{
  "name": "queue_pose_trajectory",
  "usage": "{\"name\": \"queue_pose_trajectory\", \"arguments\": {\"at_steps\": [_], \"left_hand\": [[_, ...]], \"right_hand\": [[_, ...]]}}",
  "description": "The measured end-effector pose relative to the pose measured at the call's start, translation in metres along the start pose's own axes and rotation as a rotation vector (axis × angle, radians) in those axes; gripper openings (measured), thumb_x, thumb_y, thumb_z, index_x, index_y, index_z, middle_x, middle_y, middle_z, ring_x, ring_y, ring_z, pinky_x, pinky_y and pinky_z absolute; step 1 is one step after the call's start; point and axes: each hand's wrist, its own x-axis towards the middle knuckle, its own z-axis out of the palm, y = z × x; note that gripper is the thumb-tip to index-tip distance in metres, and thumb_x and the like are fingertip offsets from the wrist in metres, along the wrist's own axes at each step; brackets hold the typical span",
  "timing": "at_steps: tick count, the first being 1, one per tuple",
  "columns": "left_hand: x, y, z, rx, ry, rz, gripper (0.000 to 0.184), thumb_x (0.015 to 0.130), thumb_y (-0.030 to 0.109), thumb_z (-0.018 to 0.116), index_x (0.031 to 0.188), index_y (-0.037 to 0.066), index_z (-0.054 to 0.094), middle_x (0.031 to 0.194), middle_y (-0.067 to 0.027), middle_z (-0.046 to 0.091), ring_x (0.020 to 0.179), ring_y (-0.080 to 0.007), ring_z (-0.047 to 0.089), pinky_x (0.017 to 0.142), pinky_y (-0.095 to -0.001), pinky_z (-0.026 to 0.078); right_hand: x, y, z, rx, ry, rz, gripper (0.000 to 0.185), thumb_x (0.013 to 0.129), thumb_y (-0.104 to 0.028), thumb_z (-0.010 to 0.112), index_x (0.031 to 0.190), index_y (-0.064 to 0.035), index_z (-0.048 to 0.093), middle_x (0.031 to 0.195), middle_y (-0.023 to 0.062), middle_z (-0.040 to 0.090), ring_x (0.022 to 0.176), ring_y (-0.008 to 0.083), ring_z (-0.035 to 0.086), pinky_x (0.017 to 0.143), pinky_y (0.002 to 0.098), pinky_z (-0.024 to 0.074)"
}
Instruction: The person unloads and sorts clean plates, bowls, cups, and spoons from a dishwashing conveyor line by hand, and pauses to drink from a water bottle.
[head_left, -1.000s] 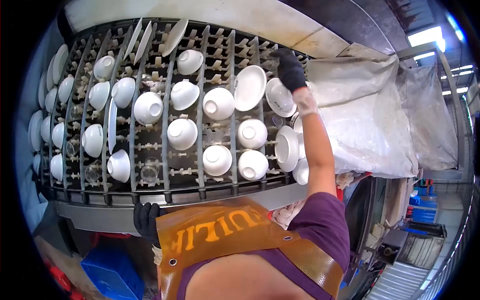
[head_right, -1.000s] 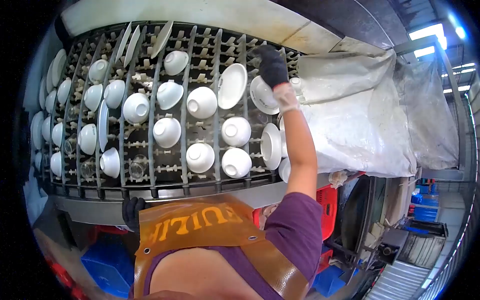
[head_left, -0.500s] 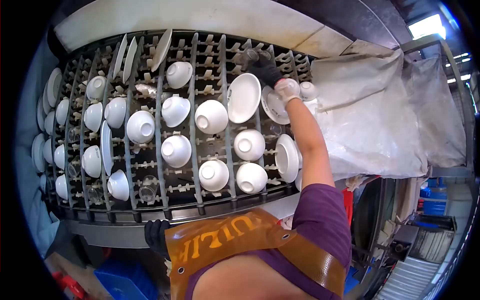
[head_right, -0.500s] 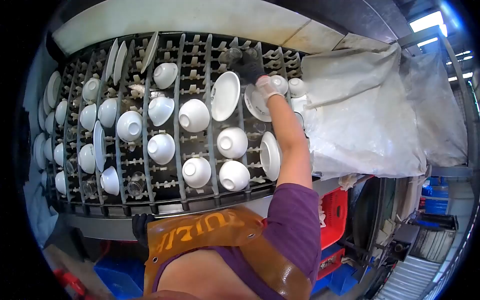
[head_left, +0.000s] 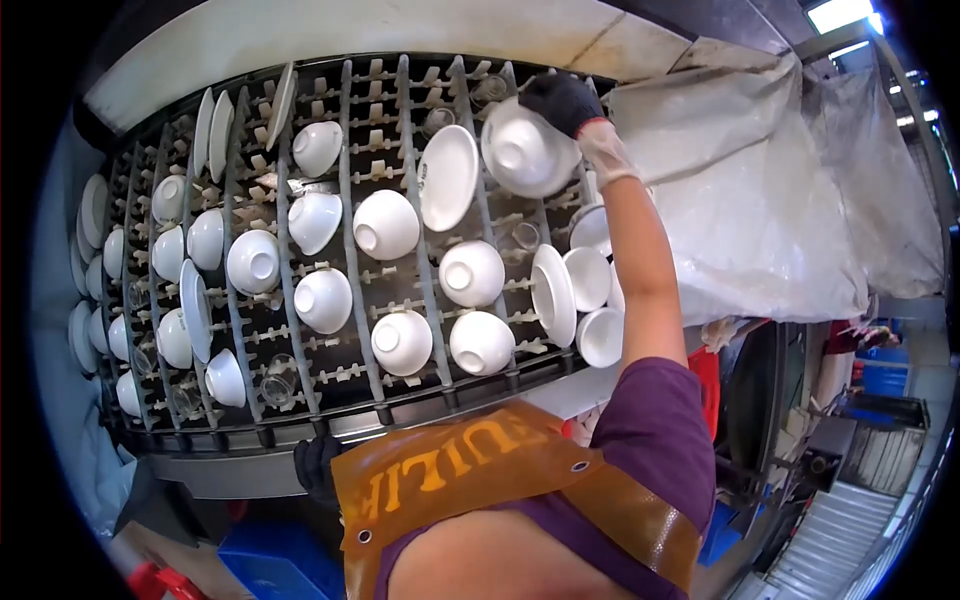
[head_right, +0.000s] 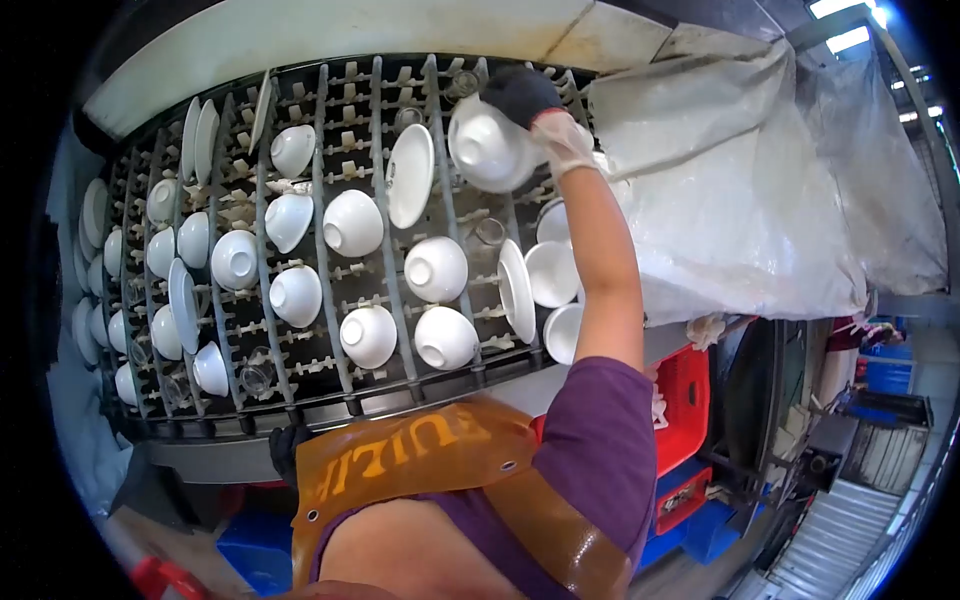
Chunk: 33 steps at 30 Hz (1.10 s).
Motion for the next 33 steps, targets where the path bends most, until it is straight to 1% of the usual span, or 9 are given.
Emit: {"name": "queue_pose_trajectory", "arguments": {"at_steps": [3, 13, 15, 18, 21, 26, 29, 31, 33], "left_hand": [[0.008, 0.005, 0.0, -0.008, 0.017, 0.03, 0.011, 0.084, 0.018, 0.057, 0.089, 0.009, 0.053, 0.095, -0.0045, 0.056, 0.093, -0.024, 0.056, 0.083, -0.0456, 0.049], [0.009, 0.021, 0.005, -0.002, 0.062, 0.037, 0.011, 0.085, 0.017, 0.056, 0.089, 0.007, 0.057, 0.087, -0.0045, 0.061, 0.084, -0.0256, 0.061, 0.081, -0.0456, 0.05], [-0.012, 0.022, 0.01, -0.037, -0.058, -0.091, 0.015, 0.077, 0.014, 0.06, 0.089, 0.01, 0.051, 0.092, -0.0045, 0.053, 0.092, -0.0235, 0.056, 0.081, -0.0456, 0.049], [-0.07, 0.016, 0.028, -0.229, -0.184, -0.279, 0.015, 0.079, 0.016, 0.059, 0.089, 0.009, 0.051, 0.092, -0.0044, 0.054, 0.091, -0.0234, 0.056, 0.08, -0.0458, 0.05], [0.026, 0.041, 0.004, -0.027, 0.009, -0.093, 0.015, 0.08, 0.018, 0.058, 0.09, 0.009, 0.051, 0.093, -0.0043, 0.054, 0.09, -0.0237, 0.056, 0.08, -0.0463, 0.05], [-0.007, 0.037, 0.018, -0.015, 0.003, -0.035, 0.013, 0.082, 0.02, 0.057, 0.09, 0.011, 0.052, 0.094, -0.004, 0.055, 0.092, -0.0238, 0.055, 0.081, -0.0473, 0.05], [-0.013, 0.038, 0.022, -0.035, -0.014, -0.023, 0.013, 0.083, 0.021, 0.057, 0.09, 0.011, 0.052, 0.094, -0.0044, 0.055, 0.093, -0.0243, 0.055, 0.081, -0.0479, 0.049], [-0.001, 0.046, 0.017, -0.018, -0.018, -0.015, 0.013, 0.083, 0.02, 0.056, 0.089, 0.011, 0.051, 0.094, -0.0048, 0.056, 0.093, -0.0247, 0.056, 0.082, -0.0481, 0.049], [0.002, 0.05, 0.016, -0.007, -0.027, -0.01, 0.013, 0.083, 0.02, 0.056, 0.089, 0.01, 0.051, 0.093, -0.0052, 0.056, 0.093, -0.0252, 0.056, 0.082, -0.0482, 0.049]], "right_hand": [[0.017, 0.004, 0.028, -0.002, 0.231, 0.171, 0.033, 0.072, -0.036, 0.065, 0.093, -0.0101, 0.067, 0.09, 0.0148, 0.066, 0.089, 0.0338, 0.061, 0.081, 0.0408, 0.0472], [-0.006, -0.003, 0.009, -0.006, 0.471, 0.041, 0.033, 0.071, -0.028, 0.068, 0.098, -0.0091, 0.062, 0.086, 0.014, 0.066, 0.082, 0.0316, 0.063, 0.075, 0.0394, 0.0494], [-0.018, -0.011, -0.022, -0.027, 0.536, 0.036, 0.031, 0.072, -0.026, 0.068, 0.098, -0.0109, 0.061, 0.081, 0.0116, 0.066, 0.076, 0.0301, 0.064, 0.07, 0.0385, 0.0505], [-0.014, 0.014, -0.038, -0.097, 0.611, 0.073, 0.03, 0.072, -0.026, 0.068, 0.098, -0.0113, 0.061, 0.08, 0.0127, 0.065, 0.076, 0.0302, 0.064, 0.07, 0.0397, 0.0501], [0.011, 0.056, -0.027, -0.096, 0.645, 0.004, 0.032, 0.072, -0.027, 0.067, 0.098, -0.0102, 0.06, 0.082, 0.0136, 0.065, 0.078, 0.0313, 0.063, 0.073, 0.04, 0.0497], [0.026, 0.105, 0.011, -0.036, 0.408, 0.209, 0.038, 0.074, -0.031, 0.065, 0.103, -0.008, 0.061, 0.091, 0.0154, 0.066, 0.085, 0.0313, 0.063, 0.078, 0.0389, 0.0495], [0.008, 0.124, 0.005, 0.179, 0.068, 0.151, 0.038, 0.076, -0.022, 0.067, 0.109, -0.0045, 0.06, 0.095, 0.0105, 0.067, 0.084, 0.0184, 0.064, 0.074, 0.0319, 0.0511], [-0.02, 0.131, -0.013, 0.569, -0.221, 0.21, 0.033, 0.081, -0.014, 0.063, 0.111, -0.003, 0.06, 0.096, 0.0053, 0.066, 0.082, 0.0133, 0.061, 0.074, 0.0296, 0.0511], [-0.062, 0.14, -0.014, 0.733, -0.508, -0.173, 0.035, 0.079, -0.013, 0.068, 0.111, -0.0018, 0.06, 0.099, 0.0024, 0.064, 0.087, 0.0122, 0.058, 0.081, 0.0287, 0.0482]]}}
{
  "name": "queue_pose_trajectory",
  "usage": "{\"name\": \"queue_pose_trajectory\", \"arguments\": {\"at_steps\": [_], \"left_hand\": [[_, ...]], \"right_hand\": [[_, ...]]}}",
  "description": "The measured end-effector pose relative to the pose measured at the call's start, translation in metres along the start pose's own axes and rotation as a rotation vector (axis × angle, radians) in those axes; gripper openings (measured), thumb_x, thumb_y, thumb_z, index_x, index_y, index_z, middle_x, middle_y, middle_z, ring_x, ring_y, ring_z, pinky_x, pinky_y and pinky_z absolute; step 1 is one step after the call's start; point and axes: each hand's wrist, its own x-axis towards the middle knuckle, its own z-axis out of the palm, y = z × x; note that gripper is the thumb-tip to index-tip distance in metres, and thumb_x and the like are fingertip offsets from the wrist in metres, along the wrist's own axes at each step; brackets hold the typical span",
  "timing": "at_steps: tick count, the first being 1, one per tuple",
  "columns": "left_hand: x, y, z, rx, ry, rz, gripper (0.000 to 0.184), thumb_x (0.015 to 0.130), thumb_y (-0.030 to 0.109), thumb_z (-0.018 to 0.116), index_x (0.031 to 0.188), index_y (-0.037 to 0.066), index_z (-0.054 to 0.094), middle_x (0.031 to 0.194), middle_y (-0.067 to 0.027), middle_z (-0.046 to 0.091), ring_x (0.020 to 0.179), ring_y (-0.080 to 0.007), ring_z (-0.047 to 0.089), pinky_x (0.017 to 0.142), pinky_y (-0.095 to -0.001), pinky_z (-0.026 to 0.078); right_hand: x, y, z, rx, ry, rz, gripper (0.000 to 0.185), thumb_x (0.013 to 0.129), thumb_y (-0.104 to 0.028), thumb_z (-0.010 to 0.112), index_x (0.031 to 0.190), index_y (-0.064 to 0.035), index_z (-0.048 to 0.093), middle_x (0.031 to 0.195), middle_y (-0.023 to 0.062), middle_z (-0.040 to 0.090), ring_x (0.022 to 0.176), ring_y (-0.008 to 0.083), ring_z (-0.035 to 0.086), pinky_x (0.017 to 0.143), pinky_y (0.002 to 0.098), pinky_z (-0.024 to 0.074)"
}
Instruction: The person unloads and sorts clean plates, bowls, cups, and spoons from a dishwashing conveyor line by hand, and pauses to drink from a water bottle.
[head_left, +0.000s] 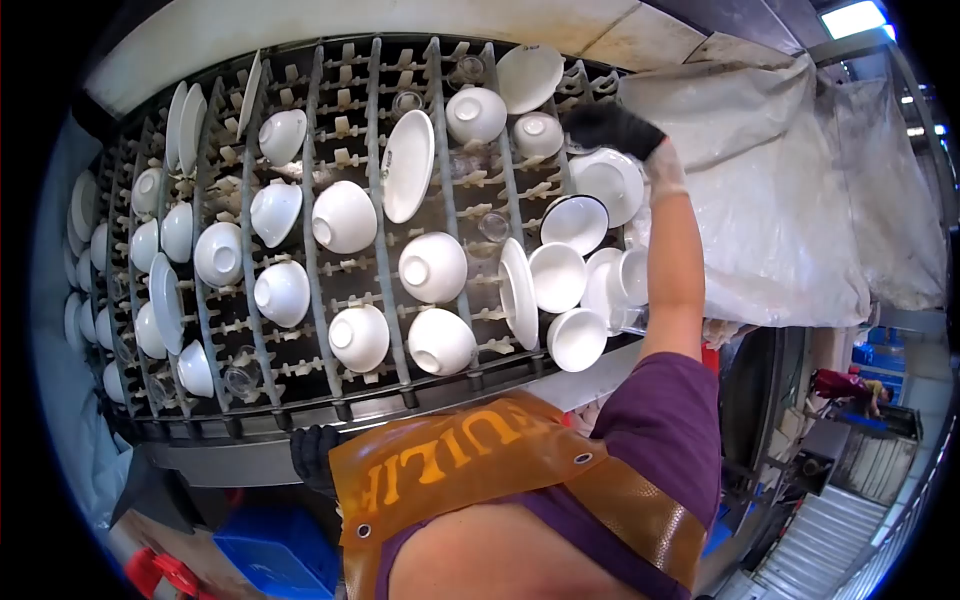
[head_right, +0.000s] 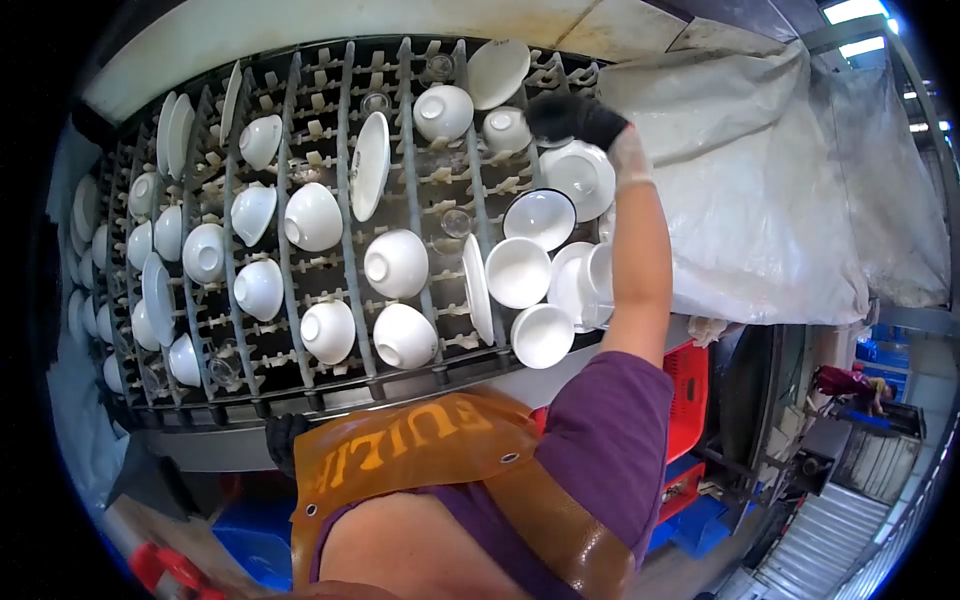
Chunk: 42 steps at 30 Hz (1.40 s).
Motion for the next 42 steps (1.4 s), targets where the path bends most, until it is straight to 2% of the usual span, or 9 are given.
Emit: {"name": "queue_pose_trajectory", "arguments": {"at_steps": [3, 7, 10, 15, 23, 27, 33, 35, 42], "left_hand": [[0.004, 0.008, 0.0, 0.015, -0.013, 0.015, 0.012, 0.084, 0.02, 0.056, 0.088, 0.01, 0.051, 0.093, -0.0059, 0.057, 0.093, -0.0259, 0.056, 0.083, -0.0485, 0.049], [0.016, 0.019, -0.003, 0.042, -0.018, 0.021, 0.012, 0.084, 0.02, 0.055, 0.087, 0.009, 0.051, 0.092, -0.0067, 0.057, 0.094, -0.0267, 0.057, 0.083, -0.0488, 0.049], [0.024, 0.025, -0.002, 0.025, 0.017, 0.016, 0.012, 0.086, 0.019, 0.053, 0.087, 0.007, 0.052, 0.093, -0.0083, 0.058, 0.092, -0.0283, 0.057, 0.082, -0.0487, 0.05], [0.024, 0.034, 0.005, 0.047, 0.063, 0.024, 0.004, 0.085, 0.01, 0.053, 0.083, 0.007, 0.05, 0.089, -0.0081, 0.06, 0.09, -0.0273, 0.058, 0.08, -0.0475, 0.051], [0.021, 0.045, 0.009, -0.014, 0.056, -0.031, 0.005, 0.081, 0.008, 0.055, 0.084, 0.008, 0.051, 0.091, -0.0053, 0.059, 0.091, -0.0244, 0.058, 0.084, -0.0453, 0.05], [0.02, 0.053, 0.006, -0.022, -0.004, -0.036, 0.007, 0.079, 0.007, 0.058, 0.084, 0.009, 0.053, 0.091, -0.0049, 0.059, 0.092, -0.0234, 0.058, 0.084, -0.0444, 0.05], [0.03, 0.066, 0.01, -0.05, 0.092, -0.115, 0.006, 0.079, 0.006, 0.059, 0.083, 0.008, 0.055, 0.09, -0.0053, 0.059, 0.093, -0.0241, 0.058, 0.084, -0.044, 0.05], [0.037, 0.069, 0.01, -0.043, 0.087, -0.105, 0.006, 0.079, 0.006, 0.059, 0.083, 0.007, 0.056, 0.09, -0.0057, 0.059, 0.093, -0.0248, 0.058, 0.084, -0.0437, 0.05], [0.016, 0.079, 0.016, -0.128, 0.077, -0.231, 0.02, 0.075, 0.01, 0.065, 0.095, 0.006, 0.063, 0.097, -0.0094, 0.062, 0.098, -0.0304, 0.057, 0.086, -0.0427, 0.048]], "right_hand": [[-0.03, -0.081, 0.064, -0.805, -0.39, 0.195, 0.033, 0.075, -0.027, 0.068, 0.103, -0.0091, 0.065, 0.086, 0.0137, 0.065, 0.079, 0.0254, 0.061, 0.077, 0.0357, 0.0478], [-0.056, -0.041, 0.098, -0.817, 0.174, 0.357, 0.028, 0.074, -0.015, 0.06, 0.102, -0.0143, 0.066, 0.086, 0.0172, 0.064, 0.084, 0.0346, 0.061, 0.077, 0.0416, 0.0474], [-0.068, -0.067, 0.118, -0.911, 0.674, 0.014, 0.047, 0.072, -0.007, 0.06, 0.119, -0.014, 0.056, 0.106, 0.0152, 0.061, 0.095, 0.0311, 0.059, 0.084, 0.0391, 0.0464], [-0.093, -0.057, 0.158, -0.547, 0.44, 0.138, 0.045, 0.07, -0.035, 0.074, 0.105, -0.0098, 0.062, 0.108, 0.0135, 0.061, 0.101, 0.0282, 0.058, 0.086, 0.0376, 0.0466], [-0.086, -0.076, 0.154, -0.721, 0.293, 0.475, 0.032, 0.08, -0.023, 0.063, 0.108, -0.0084, 0.062, 0.1, 0.0127, 0.065, 0.091, 0.0267, 0.062, 0.081, 0.036, 0.0483], [-0.058, -0.1, 0.153, -0.773, 0.825, -0.331, 0.036, 0.08, -0.007, 0.058, 0.116, -0.0143, 0.058, 0.107, 0.0126, 0.061, 0.097, 0.0293, 0.06, 0.08, 0.0398, 0.0489], [-0.072, -0.102, 0.192, -0.213, 0.443, -0.209, 0.037, 0.076, -0.004, 0.066, 0.112, -0.0113, 0.061, 0.113, 0.0113, 0.06, 0.106, 0.0289, 0.057, 0.088, 0.034, 0.0472], [-0.074, -0.132, 0.188, -0.88, 0.203, -0.39, 0.033, 0.069, -0.009, 0.061, 0.1, -0.0175, 0.064, 0.12, 0.0048, 0.056, 0.112, 0.0284, 0.05, 0.092, 0.0453, 0.0405], [-0.094, -0.159, 0.176, -1.001, 0.054, -0.42, 0.029, 0.067, -0.012, 0.058, 0.093, -0.0202, 0.067, 0.097, -0.0009, 0.065, 0.097, 0.0187, 0.059, 0.094, 0.0415, 0.0404]]}}
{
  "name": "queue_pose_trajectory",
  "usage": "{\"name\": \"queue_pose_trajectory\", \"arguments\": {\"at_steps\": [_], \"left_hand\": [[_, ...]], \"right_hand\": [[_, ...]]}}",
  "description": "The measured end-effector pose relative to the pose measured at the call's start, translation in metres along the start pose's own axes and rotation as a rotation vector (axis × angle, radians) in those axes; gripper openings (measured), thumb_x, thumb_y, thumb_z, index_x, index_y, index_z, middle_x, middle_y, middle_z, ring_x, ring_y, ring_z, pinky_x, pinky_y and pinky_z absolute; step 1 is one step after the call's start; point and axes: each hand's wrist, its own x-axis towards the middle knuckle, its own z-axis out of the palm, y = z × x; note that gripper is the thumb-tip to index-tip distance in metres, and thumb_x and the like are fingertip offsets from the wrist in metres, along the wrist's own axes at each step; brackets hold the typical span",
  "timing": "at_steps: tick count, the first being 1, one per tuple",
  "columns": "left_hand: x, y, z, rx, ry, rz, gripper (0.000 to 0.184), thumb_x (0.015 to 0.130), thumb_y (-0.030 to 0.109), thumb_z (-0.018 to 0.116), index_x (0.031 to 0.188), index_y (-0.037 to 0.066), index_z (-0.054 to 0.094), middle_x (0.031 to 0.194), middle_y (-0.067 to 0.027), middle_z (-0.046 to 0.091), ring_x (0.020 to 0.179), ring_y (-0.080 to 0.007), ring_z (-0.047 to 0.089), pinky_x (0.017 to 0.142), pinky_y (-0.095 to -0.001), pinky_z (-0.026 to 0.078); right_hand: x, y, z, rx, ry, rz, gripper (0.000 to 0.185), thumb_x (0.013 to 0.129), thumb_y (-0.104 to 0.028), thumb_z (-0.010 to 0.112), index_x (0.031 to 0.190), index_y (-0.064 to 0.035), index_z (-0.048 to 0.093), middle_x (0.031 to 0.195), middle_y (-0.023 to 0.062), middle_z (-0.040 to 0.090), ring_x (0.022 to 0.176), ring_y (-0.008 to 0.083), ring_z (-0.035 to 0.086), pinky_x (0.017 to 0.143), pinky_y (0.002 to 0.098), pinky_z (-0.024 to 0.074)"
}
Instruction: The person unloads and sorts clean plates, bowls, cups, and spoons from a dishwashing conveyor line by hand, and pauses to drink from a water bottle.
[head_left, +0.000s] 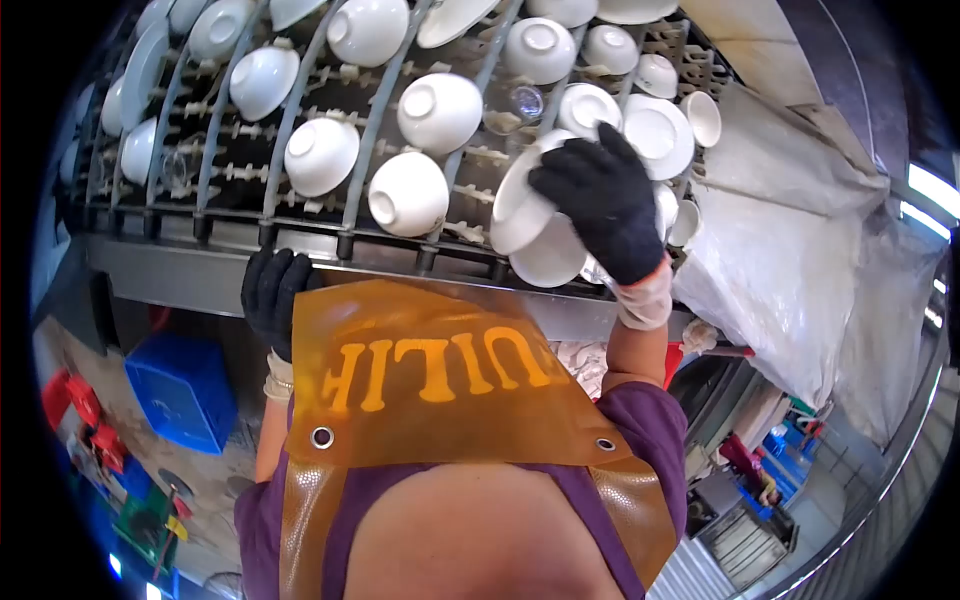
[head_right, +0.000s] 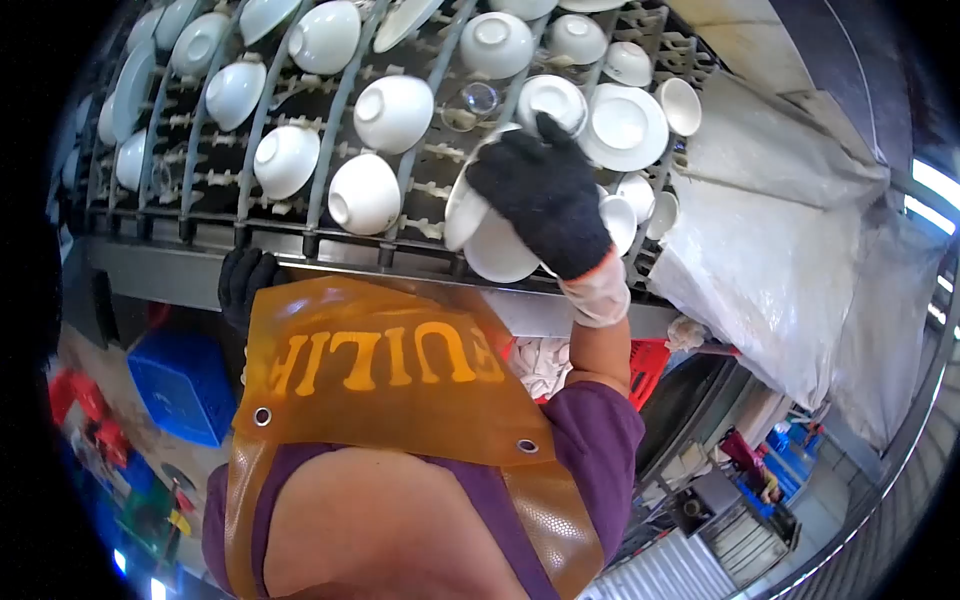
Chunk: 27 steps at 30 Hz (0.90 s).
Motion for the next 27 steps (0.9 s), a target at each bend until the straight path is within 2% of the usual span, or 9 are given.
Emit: {"name": "queue_pose_trajectory", "arguments": {"at_steps": [4, 11, 12, 15, 17, 21, 22, 25, 27], "left_hand": [[-0.004, 0.009, 0.003, -0.001, -0.003, -0.106, 0.024, 0.071, 0.01, 0.068, 0.095, 0.008, 0.064, 0.099, -0.008, 0.061, 0.099, -0.0304, 0.057, 0.087, -0.0411, 0.048], [-0.009, 0.016, 0.013, 0.038, -0.018, -0.068, 0.024, 0.069, 0.008, 0.069, 0.093, 0.009, 0.063, 0.1, -0.0069, 0.06, 0.1, -0.0301, 0.057, 0.085, -0.0399, 0.049], [-0.01, 0.017, 0.013, 0.029, -0.008, -0.054, 0.024, 0.069, 0.007, 0.068, 0.093, 0.009, 0.063, 0.099, -0.0071, 0.06, 0.099, -0.0298, 0.057, 0.085, -0.0399, 0.049], [-0.004, 0.022, 0.015, 0.006, -0.007, -0.036, 0.023, 0.069, 0.007, 0.068, 0.092, 0.009, 0.063, 0.097, -0.0068, 0.061, 0.098, -0.0292, 0.058, 0.085, -0.0398, 0.049], [-0.004, 0.022, 0.015, 0.002, -0.018, 0.006, 0.022, 0.07, 0.008, 0.067, 0.091, 0.009, 0.063, 0.096, -0.0066, 0.061, 0.097, -0.0286, 0.058, 0.085, -0.0399, 0.049], [-0.002, 0.023, 0.016, 0.022, -0.037, 0.136, 0.019, 0.072, 0.01, 0.066, 0.091, 0.009, 0.062, 0.095, -0.0061, 0.061, 0.096, -0.0268, 0.058, 0.086, -0.0402, 0.049], [0.0, 0.025, 0.016, 0.015, -0.039, 0.142, 0.019, 0.072, 0.01, 0.066, 0.091, 0.009, 0.062, 0.095, -0.0061, 0.061, 0.096, -0.0268, 0.058, 0.086, -0.0402, 0.049], [0.005, 0.031, 0.02, 0.108, -0.048, 0.268, 0.017, 0.074, 0.009, 0.064, 0.09, 0.008, 0.062, 0.094, -0.006, 0.06, 0.095, -0.0252, 0.058, 0.086, -0.0406, 0.05], [-0.001, 0.039, 0.023, 0.106, -0.037, 0.086, 0.011, 0.075, 0.008, 0.062, 0.086, 0.009, 0.06, 0.092, -0.0045, 0.06, 0.093, -0.0243, 0.058, 0.084, -0.0415, 0.051]], "right_hand": [[-0.007, -0.013, -0.019, 0.057, 0.301, 0.346, 0.025, 0.075, -0.003, 0.065, 0.1, -0.0068, 0.065, 0.085, 0.0102, 0.066, 0.074, 0.0253, 0.065, 0.066, 0.0328, 0.0517], [-0.024, -0.045, 0.032, 0.885, 0.283, 0.844, 0.034, 0.081, -0.014, 0.065, 0.112, -0.0002, 0.058, 0.075, 0.0096, 0.064, 0.067, 0.012, 0.062, 0.06, 0.0258, 0.0496], [-0.032, -0.04, 0.031, 0.888, 0.185, 0.812, 0.034, 0.077, -0.017, 0.068, 0.107, -0.0028, 0.06, 0.092, 0.0172, 0.064, 0.078, 0.0325, 0.063, 0.07, 0.0363, 0.0498], [-0.061, -0.016, 0.047, 0.39, -0.004, 0.514, 0.035, 0.075, -0.021, 0.068, 0.106, -0.0051, 0.062, 0.092, 0.0148, 0.065, 0.078, 0.0325, 0.063, 0.072, 0.0387, 0.0496], [-0.07, -0.014, 0.06, 0.43, -0.247, 0.667, 0.029, 0.073, -0.018, 0.068, 0.101, -0.009, 0.065, 0.092, 0.013, 0.066, 0.086, 0.0283, 0.063, 0.072, 0.0378, 0.05], [-0.067, -0.036, 0.026, 0.225, 0.003, 0.641, 0.041, 0.066, -0.004, 0.064, 0.106, -0.0122, 0.062, 0.1, 0.0107, 0.064, 0.087, 0.029, 0.062, 0.073, 0.0377, 0.05], [-0.076, -0.034, 0.032, 0.138, 0.228, 0.49, 0.048, 0.062, 0.0, 0.063, 0.108, -0.0141, 0.061, 0.101, 0.008, 0.063, 0.09, 0.0287, 0.061, 0.076, 0.0388, 0.0496], [-0.099, -0.037, 0.034, 0.066, 0.191, 0.197, 0.039, 0.061, -0.004, 0.067, 0.098, -0.0141, 0.064, 0.096, 0.0056, 0.063, 0.087, 0.0275, 0.06, 0.075, 0.0395, 0.0491], [-0.121, -0.028, 0.04, 0.179, 0.089, 0.236, 0.03, 0.064, -0.007, 0.07, 0.093, -0.0128, 0.065, 0.099, 0.007, 0.062, 0.087, 0.0285, 0.059, 0.076, 0.0386, 0.0484]]}}
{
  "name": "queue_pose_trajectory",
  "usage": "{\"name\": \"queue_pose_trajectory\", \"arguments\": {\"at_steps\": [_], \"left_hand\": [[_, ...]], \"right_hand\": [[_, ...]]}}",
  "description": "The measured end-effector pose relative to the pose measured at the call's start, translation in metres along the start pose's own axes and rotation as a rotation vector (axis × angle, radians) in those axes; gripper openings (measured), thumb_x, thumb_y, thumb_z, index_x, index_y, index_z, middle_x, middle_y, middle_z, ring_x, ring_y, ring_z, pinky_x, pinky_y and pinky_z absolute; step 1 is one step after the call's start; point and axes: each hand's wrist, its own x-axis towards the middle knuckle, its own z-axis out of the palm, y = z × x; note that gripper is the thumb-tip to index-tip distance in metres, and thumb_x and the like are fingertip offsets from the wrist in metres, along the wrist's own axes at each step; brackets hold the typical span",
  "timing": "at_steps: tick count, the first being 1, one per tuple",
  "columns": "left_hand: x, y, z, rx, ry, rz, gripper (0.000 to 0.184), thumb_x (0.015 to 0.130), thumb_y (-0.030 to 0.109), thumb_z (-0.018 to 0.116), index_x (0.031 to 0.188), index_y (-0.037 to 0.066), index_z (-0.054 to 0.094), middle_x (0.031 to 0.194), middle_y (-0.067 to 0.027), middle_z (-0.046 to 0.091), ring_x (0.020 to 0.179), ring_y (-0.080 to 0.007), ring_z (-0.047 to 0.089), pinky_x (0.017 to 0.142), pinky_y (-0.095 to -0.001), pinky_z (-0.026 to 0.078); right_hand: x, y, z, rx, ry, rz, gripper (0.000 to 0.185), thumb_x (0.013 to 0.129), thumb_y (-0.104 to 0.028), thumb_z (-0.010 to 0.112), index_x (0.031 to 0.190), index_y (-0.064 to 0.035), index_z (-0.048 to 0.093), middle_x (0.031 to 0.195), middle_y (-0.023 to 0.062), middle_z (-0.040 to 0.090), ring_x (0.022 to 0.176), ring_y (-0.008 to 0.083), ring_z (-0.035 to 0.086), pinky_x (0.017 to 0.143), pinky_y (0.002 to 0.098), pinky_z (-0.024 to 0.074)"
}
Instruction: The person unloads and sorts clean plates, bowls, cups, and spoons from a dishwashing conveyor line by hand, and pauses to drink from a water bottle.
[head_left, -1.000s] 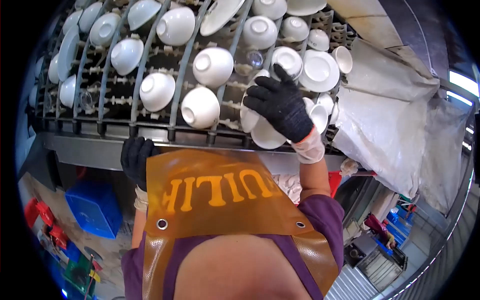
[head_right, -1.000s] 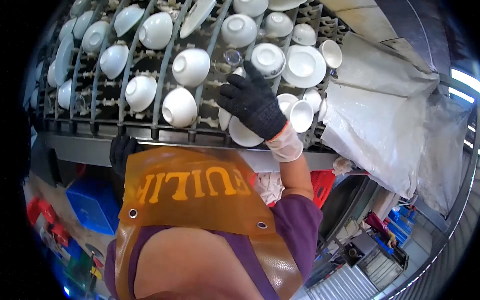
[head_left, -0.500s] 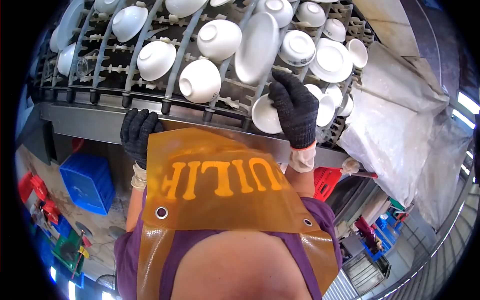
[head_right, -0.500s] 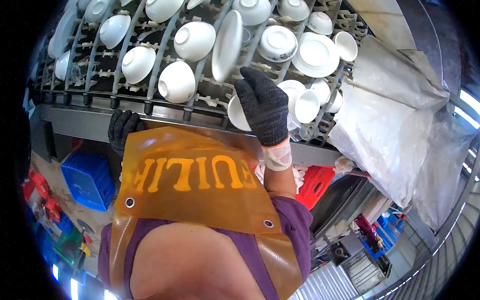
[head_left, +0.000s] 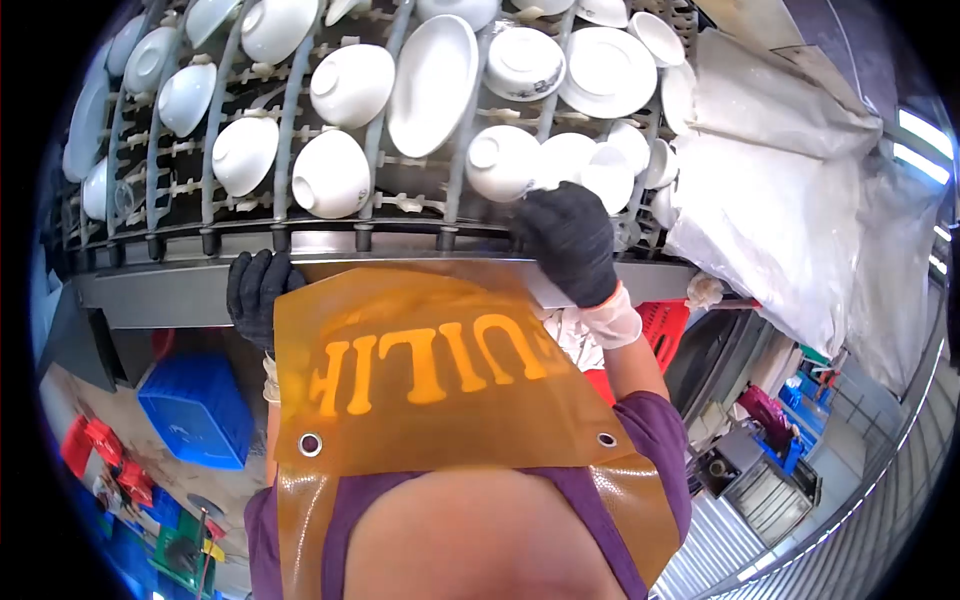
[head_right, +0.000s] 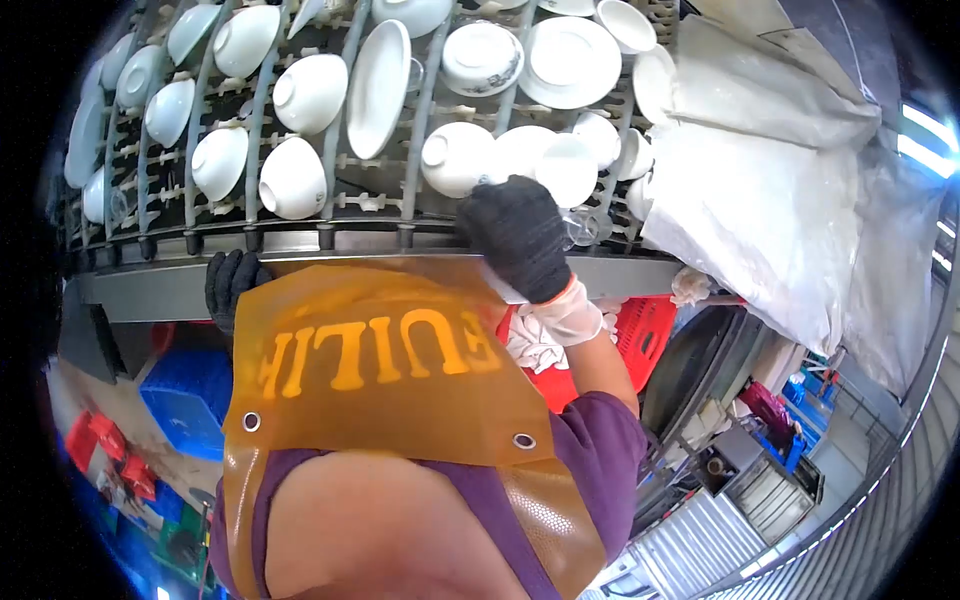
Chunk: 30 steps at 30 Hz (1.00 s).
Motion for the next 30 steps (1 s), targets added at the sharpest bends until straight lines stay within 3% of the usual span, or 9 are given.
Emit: {"name": "queue_pose_trajectory", "arguments": {"at_steps": [4, 9, 12, 15, 17, 20, 22, 27, 30], "left_hand": [[0.017, 0.013, -0.002, 0.069, 0.017, 0.101, 0.008, 0.077, 0.005, 0.06, 0.083, 0.009, 0.055, 0.092, -0.0028, 0.06, 0.092, -0.0234, 0.059, 0.083, -0.0428, 0.051], [0.018, 0.021, 0.0, 0.075, 0.03, 0.129, 0.007, 0.08, 0.005, 0.057, 0.081, 0.01, 0.052, 0.088, -0.0038, 0.059, 0.091, -0.0228, 0.059, 0.082, -0.0439, 0.051], [0.026, 0.027, -0.001, 0.103, 0.07, 0.158, 0.005, 0.082, 0.007, 0.055, 0.084, 0.01, 0.051, 0.087, -0.0041, 0.058, 0.089, -0.023, 0.058, 0.082, -0.0448, 0.051], [0.022, 0.03, 0.003, 0.056, 0.054, 0.157, 0.008, 0.079, 0.008, 0.056, 0.085, 0.01, 0.05, 0.088, -0.0041, 0.058, 0.09, -0.0228, 0.058, 0.082, -0.0444, 0.05], [0.023, 0.034, 0.002, 0.045, 0.074, 0.159, 0.009, 0.078, 0.008, 0.057, 0.085, 0.01, 0.051, 0.089, -0.0041, 0.058, 0.09, -0.0225, 0.058, 0.083, -0.0441, 0.05], [0.014, 0.035, 0.001, 0.005, 0.047, 0.158, 0.01, 0.077, 0.009, 0.057, 0.084, 0.009, 0.05, 0.089, -0.0042, 0.057, 0.091, -0.0223, 0.057, 0.083, -0.0439, 0.049], [-0.001, 0.038, 0.01, -0.131, -0.084, -0.111, 0.007, 0.082, 0.013, 0.055, 0.086, 0.012, 0.049, 0.084, -0.0037, 0.057, 0.092, -0.0244, 0.058, 0.081, -0.0423, 0.049], [0.006, 0.04, 0.01, -0.055, -0.014, 0.067, 0.008, 0.083, 0.016, 0.055, 0.083, 0.008, 0.053, 0.087, -0.0036, 0.056, 0.089, -0.023, 0.058, 0.082, -0.0446, 0.05], [0.027, 0.053, 0.003, -0.023, 0.016, 0.056, 0.008, 0.083, 0.015, 0.055, 0.084, 0.008, 0.053, 0.086, -0.0037, 0.056, 0.088, -0.0229, 0.059, 0.082, -0.0446, 0.05]], "right_hand": [[-0.003, 0.056, -0.012, -0.145, 0.199, 0.449, 0.042, 0.069, -0.012, 0.071, 0.11, -0.0104, 0.059, 0.102, 0.0113, 0.061, 0.096, 0.0311, 0.056, 0.085, 0.0403, 0.0449], [-0.004, 0.133, 0.009, -0.033, -0.319, 0.606, 0.031, 0.076, -0.031, 0.064, 0.096, -0.008, 0.065, 0.087, 0.016, 0.065, 0.083, 0.0342, 0.061, 0.077, 0.0419, 0.0477], [0.035, 0.146, -0.02, -0.257, -0.121, 0.332, 0.027, 0.076, -0.03, 0.064, 0.1, -0.0165, 0.065, 0.087, 0.0107, 0.065, 0.079, 0.0287, 0.064, 0.07, 0.0397, 0.0499], [0.115, 0.205, -0.037, -0.311, 0.662, 0.197, 0.027, 0.079, -0.009, 0.057, 0.106, -0.0115, 0.06, 0.095, 0.0121, 0.063, 0.087, 0.031, 0.061, 0.075, 0.0393, 0.0501], [0.14, 0.256, -0.013, -0.426, 0.753, 0.074, 0.028, 0.077, -0.007, 0.058, 0.105, -0.0087, 0.058, 0.103, 0.0152, 0.06, 0.097, 0.0325, 0.057, 0.084, 0.0405, 0.0464], [0.14, 0.278, 0.021, -0.304, 0.565, 0.155, 0.033, 0.075, -0.017, 0.061, 0.107, -0.0089, 0.056, 0.107, 0.0163, 0.059, 0.101, 0.0337, 0.055, 0.088, 0.0429, 0.0438], [0.125, 0.274, 0.023, -0.34, 0.513, 0.341, 0.052, 0.072, -0.027, 0.069, 0.119, -0.0098, 0.053, 0.113, 0.0175, 0.057, 0.103, 0.0361, 0.054, 0.088, 0.0418, 0.0444], [0.106, 0.282, 0.02, 0.096, 0.187, 0.821, 0.074, 0.069, -0.034, 0.073, 0.132, -0.0091, 0.042, 0.113, 0.0172, 0.059, 0.104, 0.0329, 0.057, 0.091, 0.0374, 0.0446], [0.122, 0.274, -0.004, -0.028, 0.211, 0.775, 0.055, 0.07, -0.03, 0.073, 0.117, -0.0078, 0.056, 0.102, 0.0166, 0.064, 0.094, 0.0309, 0.062, 0.085, 0.0372, 0.0479]]}}
